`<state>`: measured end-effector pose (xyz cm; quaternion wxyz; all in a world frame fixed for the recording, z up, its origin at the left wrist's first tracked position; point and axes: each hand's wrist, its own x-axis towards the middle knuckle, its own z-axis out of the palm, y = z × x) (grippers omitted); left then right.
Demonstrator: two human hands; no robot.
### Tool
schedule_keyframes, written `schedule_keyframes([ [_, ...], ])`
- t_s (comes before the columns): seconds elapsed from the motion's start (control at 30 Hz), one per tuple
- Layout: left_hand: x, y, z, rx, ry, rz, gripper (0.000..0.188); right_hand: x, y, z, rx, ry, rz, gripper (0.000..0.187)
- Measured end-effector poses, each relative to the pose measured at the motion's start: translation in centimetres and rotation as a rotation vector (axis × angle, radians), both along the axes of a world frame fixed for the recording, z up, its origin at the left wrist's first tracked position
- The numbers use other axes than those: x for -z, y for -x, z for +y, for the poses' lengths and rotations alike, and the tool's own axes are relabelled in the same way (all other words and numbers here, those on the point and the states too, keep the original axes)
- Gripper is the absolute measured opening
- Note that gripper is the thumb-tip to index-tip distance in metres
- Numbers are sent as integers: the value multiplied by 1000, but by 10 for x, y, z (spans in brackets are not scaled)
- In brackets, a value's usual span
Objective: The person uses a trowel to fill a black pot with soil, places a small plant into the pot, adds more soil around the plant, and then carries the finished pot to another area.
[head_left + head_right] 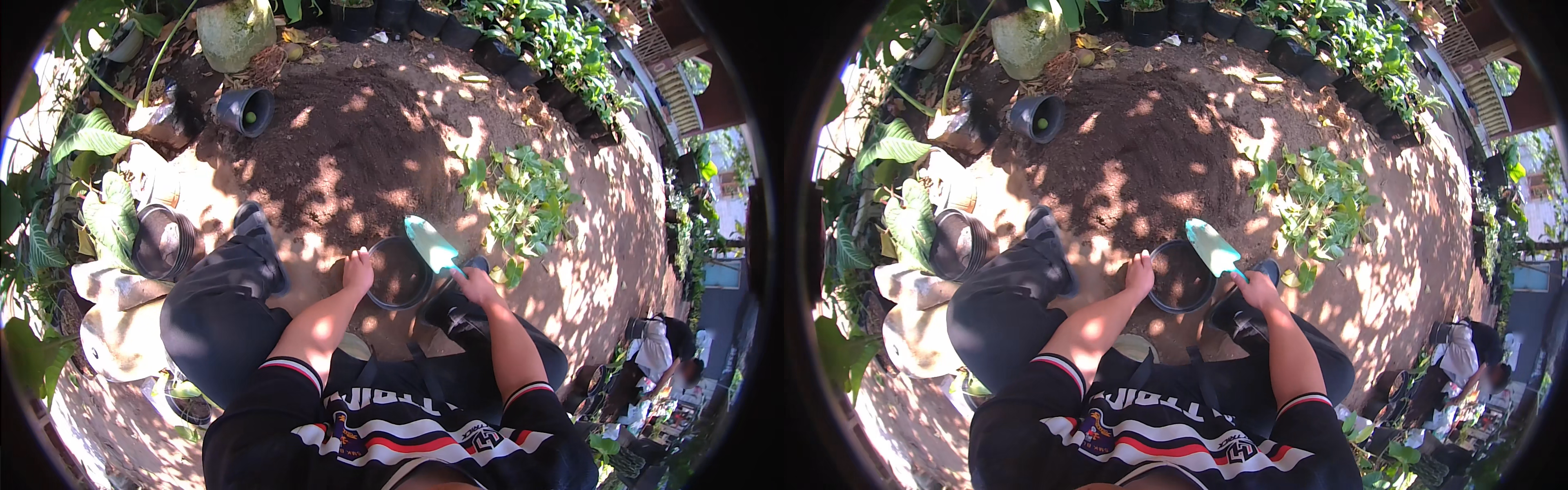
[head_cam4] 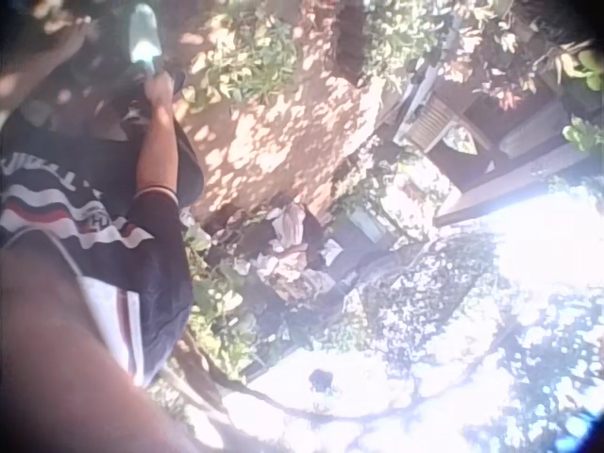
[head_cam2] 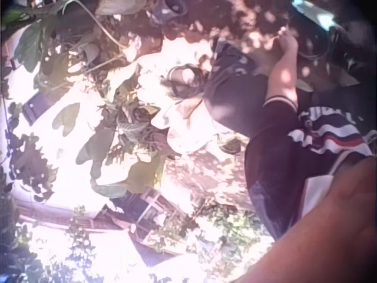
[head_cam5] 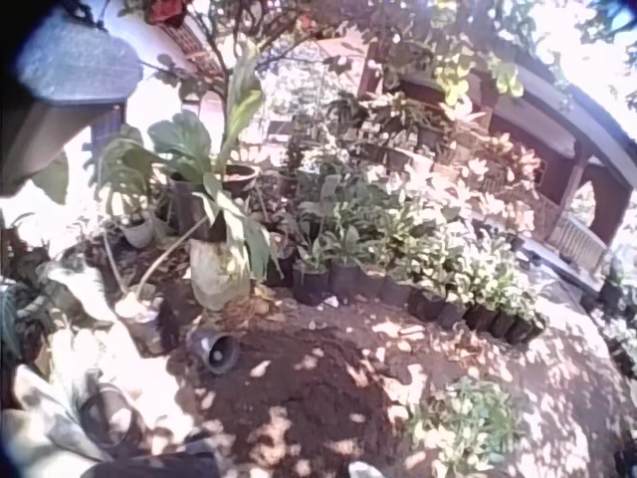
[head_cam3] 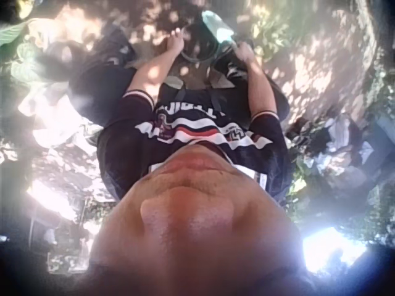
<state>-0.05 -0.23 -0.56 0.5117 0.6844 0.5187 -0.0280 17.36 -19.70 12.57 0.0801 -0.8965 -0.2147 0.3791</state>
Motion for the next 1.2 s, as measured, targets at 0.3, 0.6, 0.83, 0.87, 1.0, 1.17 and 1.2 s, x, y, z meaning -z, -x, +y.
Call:
schedule_keyframes([
  [0.3, 5, -3, -7, -15, -99, -95, 43, 45, -15, 34, 73, -83, -155, 45],
  [0.6, 13, -1, -16, -37, -186, -113, 33, 82, -125, 165, 18, -98, -340, 52],
  [0.83, -4, -5, -11, -95, -132, -109, 32, 84, -157, 288, 98, -68, -448, 44],
  [0.87, -4, -5, -11, -105, -136, -121, 32, 85, -147, 301, 107, -79, -433, 43],
  [1.0, -6, -6, -12, -128, -152, -130, 31, 112, -77, 309, 182, -122, -382, 43],
  [1.17, -3, -4, -12, -107, -174, -151, 32, 108, -1, 278, 147, -135, -217, 40],
  [1.2, -2, -4, -11, -90, -158, -135, 33, 105, 7, 270, 128, -98, -173, 40],
])
